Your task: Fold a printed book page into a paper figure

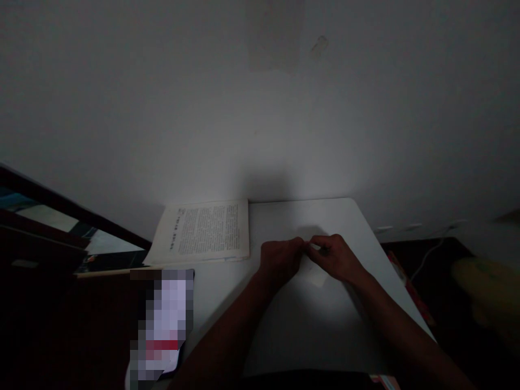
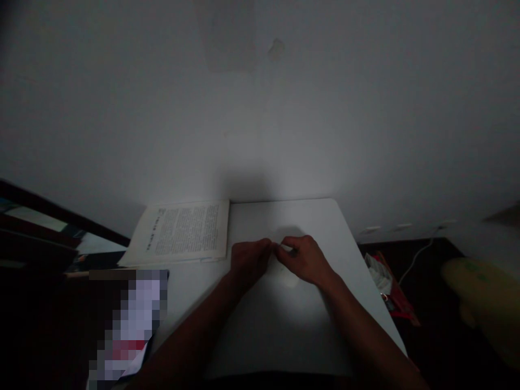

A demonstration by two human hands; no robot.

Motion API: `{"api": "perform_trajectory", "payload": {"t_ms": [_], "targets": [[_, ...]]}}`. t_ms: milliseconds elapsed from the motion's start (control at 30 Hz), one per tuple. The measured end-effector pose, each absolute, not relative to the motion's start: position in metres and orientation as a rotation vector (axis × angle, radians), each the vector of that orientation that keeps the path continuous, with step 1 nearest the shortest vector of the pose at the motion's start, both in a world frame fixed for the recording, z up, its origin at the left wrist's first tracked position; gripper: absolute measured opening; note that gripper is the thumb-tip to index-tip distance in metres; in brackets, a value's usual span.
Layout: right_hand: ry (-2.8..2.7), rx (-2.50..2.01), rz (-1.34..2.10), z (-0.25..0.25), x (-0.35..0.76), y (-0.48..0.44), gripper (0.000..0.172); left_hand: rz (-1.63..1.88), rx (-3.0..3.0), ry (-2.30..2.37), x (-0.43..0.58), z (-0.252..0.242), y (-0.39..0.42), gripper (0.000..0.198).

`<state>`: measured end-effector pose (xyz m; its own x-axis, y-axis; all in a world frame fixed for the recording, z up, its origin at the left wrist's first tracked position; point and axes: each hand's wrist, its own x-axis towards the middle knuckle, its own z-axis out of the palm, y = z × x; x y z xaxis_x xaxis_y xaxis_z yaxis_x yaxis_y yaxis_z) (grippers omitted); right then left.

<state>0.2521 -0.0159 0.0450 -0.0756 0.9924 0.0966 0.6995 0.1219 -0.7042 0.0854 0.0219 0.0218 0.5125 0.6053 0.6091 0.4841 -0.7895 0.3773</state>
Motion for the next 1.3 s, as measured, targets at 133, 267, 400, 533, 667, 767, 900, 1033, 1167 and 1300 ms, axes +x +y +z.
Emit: {"api": "perform_trajectory", "payload": {"t_ms": [133, 267, 400, 533, 667, 767, 900, 1033, 1167, 1300], "targets": [[-1.802, -1.715, 0.56, 0.047, 0.261, -0.014, 0.027, 1.215, 2.59, 0.979, 0.081, 0.024, 0.022, 0.03], [-1.722, -1.804, 0.452, 0.046, 0.271, -0.011, 0.024, 1.353, 2.573, 0.943, 0.078, 0.028, 0.023, 0.03], [-1.656, -1.822, 0.403, 0.043, 0.276, -0.011, 0.025, 1.497, 2.538, 0.994, 0.076, 0.032, 0.026, 0.027], [-1.602, -1.7, 0.411, 0.037, 0.28, -0.012, 0.023, 1.682, 2.466, 1.054, 0.074, 0.034, 0.03, 0.02], [-1.605, -1.594, 0.317, 0.036, 0.277, -0.014, 0.026, 1.697, 2.448, 1.124, 0.072, 0.033, 0.034, 0.019], [-1.685, -1.507, 0.22, 0.041, 0.269, -0.014, 0.022, 1.697, 2.447, 1.111, 0.072, 0.031, 0.034, 0.018], [-1.746, -1.45, 0.071, 0.048, 0.26, -0.015, 0.022, 1.68, 2.468, 1.069, 0.073, 0.029, 0.033, 0.017], [-1.779, -1.407, 0.078, 0.052, 0.253, -0.017, 0.022, 1.639, 2.48, 0.984, 0.077, 0.027, 0.031, 0.02], [-1.847, -1.322, 0.095, 0.055, 0.245, -0.02, 0.017, 1.61, 2.5, 0.905, 0.08, 0.028, 0.028, 0.02], [-1.899, -1.293, 0.114, 0.056, 0.239, -0.021, 0.013, 1.55, 2.538, 0.849, 0.082, 0.032, 0.026, 0.021]]}}
